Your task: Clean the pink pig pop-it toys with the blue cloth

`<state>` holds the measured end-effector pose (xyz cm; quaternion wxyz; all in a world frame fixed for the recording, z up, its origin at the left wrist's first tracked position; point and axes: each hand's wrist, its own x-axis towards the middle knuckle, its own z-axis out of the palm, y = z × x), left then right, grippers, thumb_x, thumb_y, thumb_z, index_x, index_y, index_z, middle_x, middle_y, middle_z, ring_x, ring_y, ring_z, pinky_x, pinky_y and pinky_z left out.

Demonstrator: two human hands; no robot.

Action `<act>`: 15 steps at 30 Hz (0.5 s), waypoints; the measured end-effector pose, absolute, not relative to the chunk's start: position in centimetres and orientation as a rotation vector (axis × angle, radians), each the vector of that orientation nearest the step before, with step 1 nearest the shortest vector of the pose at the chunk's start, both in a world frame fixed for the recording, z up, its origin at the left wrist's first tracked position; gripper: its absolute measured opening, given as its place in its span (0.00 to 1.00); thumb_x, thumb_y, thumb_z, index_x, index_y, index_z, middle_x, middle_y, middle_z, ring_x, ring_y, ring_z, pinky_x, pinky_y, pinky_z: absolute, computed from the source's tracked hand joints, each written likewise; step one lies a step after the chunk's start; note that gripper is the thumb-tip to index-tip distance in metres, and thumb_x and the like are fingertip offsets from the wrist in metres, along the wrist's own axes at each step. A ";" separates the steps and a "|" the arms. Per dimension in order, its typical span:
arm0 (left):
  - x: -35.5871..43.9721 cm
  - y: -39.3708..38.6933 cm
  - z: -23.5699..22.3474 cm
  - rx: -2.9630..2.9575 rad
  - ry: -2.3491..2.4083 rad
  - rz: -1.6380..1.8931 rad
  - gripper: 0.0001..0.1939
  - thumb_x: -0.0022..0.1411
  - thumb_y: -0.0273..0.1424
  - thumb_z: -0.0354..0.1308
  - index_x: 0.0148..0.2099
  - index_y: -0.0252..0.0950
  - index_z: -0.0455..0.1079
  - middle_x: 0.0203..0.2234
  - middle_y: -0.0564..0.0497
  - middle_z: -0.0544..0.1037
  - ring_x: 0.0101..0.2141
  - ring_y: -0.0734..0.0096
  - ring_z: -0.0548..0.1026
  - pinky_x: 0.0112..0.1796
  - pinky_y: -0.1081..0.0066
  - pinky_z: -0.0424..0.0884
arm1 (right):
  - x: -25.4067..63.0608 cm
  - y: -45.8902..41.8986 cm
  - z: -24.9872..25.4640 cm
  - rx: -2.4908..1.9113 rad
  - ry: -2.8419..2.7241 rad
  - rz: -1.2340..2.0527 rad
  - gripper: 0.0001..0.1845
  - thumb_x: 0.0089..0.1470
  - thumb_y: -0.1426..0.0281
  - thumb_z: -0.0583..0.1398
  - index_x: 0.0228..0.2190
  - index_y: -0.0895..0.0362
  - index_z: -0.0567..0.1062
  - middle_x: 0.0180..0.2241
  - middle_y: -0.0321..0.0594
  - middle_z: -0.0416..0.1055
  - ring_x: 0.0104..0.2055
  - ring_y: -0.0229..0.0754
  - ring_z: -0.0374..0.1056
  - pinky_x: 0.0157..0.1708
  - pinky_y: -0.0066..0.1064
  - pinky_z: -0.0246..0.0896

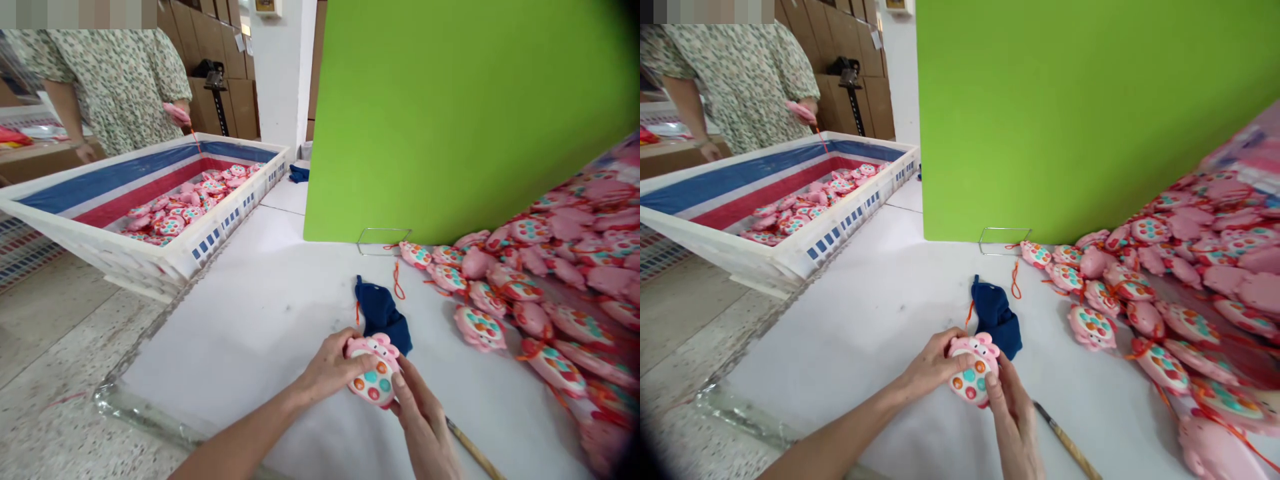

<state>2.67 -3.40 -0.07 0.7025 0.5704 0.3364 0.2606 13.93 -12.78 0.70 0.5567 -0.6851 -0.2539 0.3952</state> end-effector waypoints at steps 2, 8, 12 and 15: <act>2.7 -3.7 -0.2 1.312 0.718 0.548 0.16 0.51 0.41 0.60 0.36 0.34 0.67 0.25 0.55 0.67 0.25 0.75 0.65 0.26 0.77 0.60 | 14.2 -12.7 0.5 -1.672 -0.689 0.908 0.29 0.46 0.51 0.61 0.45 0.57 0.72 0.39 0.42 0.77 0.38 0.47 0.72 0.33 0.29 0.67; 2.7 -3.4 -0.2 1.196 0.732 0.672 0.14 0.52 0.38 0.61 0.34 0.32 0.68 0.25 0.53 0.70 0.27 0.74 0.68 0.27 0.76 0.62 | 16.0 -12.9 -0.5 -1.733 -0.822 0.782 0.28 0.49 0.50 0.56 0.43 0.57 0.74 0.37 0.43 0.76 0.38 0.48 0.71 0.34 0.32 0.67; 2.1 -1.6 0.1 0.854 0.723 0.768 0.16 0.50 0.39 0.61 0.37 0.33 0.66 0.27 0.50 0.74 0.26 0.68 0.73 0.22 0.74 0.66 | 19.1 -11.0 -1.0 -1.893 -1.123 0.333 0.29 0.49 0.51 0.56 0.48 0.55 0.71 0.52 0.49 0.66 0.51 0.55 0.63 0.44 0.45 0.63; 1.6 -0.5 0.2 0.616 0.650 0.798 0.15 0.50 0.36 0.62 0.37 0.33 0.66 0.27 0.50 0.74 0.25 0.67 0.73 0.18 0.74 0.66 | 20.3 -7.9 -2.1 -1.979 -1.401 0.138 0.30 0.49 0.52 0.56 0.49 0.56 0.70 0.57 0.53 0.58 0.57 0.61 0.54 0.48 0.54 0.57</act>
